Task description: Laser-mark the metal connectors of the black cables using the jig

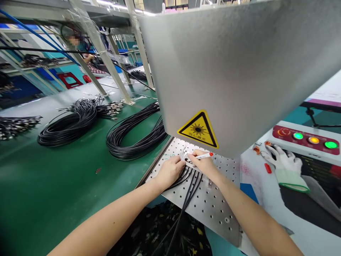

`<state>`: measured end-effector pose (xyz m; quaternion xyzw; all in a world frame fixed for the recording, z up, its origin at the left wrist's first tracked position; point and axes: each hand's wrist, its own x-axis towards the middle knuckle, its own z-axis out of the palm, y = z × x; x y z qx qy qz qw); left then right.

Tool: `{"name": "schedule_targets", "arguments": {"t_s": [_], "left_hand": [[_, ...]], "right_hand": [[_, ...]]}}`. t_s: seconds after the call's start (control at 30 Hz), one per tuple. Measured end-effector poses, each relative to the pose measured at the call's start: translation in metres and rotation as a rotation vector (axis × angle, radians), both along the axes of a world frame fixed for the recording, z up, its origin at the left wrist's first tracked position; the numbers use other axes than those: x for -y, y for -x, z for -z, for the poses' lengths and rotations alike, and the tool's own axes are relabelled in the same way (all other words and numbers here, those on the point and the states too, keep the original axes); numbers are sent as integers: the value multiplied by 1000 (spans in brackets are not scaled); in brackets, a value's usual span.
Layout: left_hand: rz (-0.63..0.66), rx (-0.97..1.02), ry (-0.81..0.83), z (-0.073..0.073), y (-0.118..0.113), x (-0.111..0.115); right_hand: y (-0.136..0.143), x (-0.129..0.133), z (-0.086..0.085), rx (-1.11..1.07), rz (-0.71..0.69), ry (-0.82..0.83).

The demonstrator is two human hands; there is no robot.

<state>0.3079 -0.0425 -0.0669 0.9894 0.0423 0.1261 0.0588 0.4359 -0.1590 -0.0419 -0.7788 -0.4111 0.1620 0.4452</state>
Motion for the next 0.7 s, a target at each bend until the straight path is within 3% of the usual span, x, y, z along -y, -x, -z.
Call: {"name": "schedule_targets", "arguments": {"t_s": [0.5, 0.7], "left_hand": [[-2, -40, 1, -4, 0, 1], [-7, -56, -9, -8, 1, 2]], "right_hand": [[2, 1, -3, 43, -17, 32], [-5, 14, -6, 56, 3, 78]]}}
